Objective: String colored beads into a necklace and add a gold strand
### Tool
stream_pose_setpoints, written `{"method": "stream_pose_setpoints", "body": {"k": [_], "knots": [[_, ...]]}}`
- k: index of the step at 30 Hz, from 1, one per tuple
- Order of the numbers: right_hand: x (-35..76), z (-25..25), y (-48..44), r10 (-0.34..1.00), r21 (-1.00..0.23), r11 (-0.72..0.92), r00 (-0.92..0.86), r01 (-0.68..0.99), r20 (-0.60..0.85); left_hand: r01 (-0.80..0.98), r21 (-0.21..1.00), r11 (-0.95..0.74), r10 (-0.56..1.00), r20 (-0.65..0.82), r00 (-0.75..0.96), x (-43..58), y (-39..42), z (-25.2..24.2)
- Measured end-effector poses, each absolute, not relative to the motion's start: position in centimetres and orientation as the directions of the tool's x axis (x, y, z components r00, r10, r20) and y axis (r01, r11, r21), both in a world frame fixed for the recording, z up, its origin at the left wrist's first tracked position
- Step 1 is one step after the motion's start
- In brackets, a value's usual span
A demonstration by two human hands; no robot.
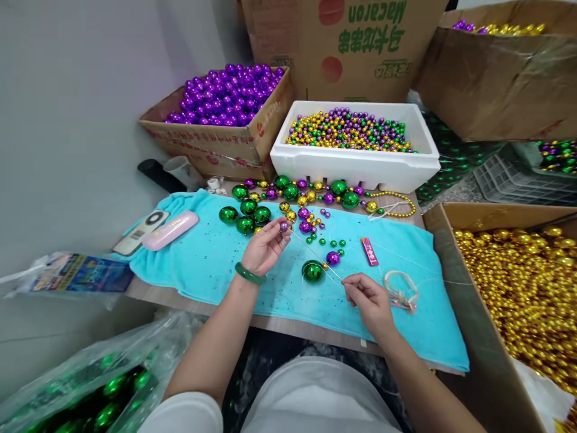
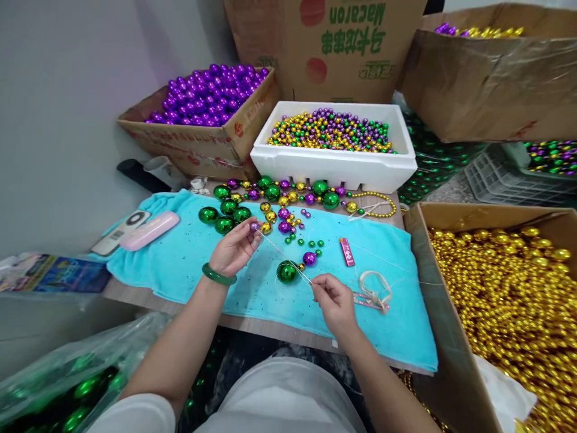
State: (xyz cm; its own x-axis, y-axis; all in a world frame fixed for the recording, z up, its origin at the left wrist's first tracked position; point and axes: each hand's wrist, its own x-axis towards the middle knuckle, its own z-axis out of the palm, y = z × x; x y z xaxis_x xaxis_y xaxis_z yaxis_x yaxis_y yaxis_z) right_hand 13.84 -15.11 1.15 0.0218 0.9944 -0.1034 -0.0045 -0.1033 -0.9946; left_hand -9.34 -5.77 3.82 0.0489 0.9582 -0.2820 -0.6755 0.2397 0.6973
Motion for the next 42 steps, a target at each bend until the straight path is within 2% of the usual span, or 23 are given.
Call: {"method": "stream_pose_setpoints", "body": {"k": [23, 33, 42], "knots": [[12.9, 1.5, -14.9, 0.995, -0.994, -0.101, -0.014, 0.048, -0.102, -0.774, 0.576, 0.264, 0.948, -0.302, 0.100, -9.8, -6.3, 4.0], [12.8, 0.9, -15.1, 0.994, -0.993, -0.107, -0.013, 0.044, -0.107, -0.755, 0.618, 0.218, 0.962, -0.267, 0.059, -9.8, -6.7, 3.5], [12.9, 0.4, -15.1, 0.994, -0.994, -0.107, -0.012, 0.031, -0.107, -0.770, 0.590, 0.242, 0.947, -0.317, 0.054, -9.6, -6.7, 3.4]]}}
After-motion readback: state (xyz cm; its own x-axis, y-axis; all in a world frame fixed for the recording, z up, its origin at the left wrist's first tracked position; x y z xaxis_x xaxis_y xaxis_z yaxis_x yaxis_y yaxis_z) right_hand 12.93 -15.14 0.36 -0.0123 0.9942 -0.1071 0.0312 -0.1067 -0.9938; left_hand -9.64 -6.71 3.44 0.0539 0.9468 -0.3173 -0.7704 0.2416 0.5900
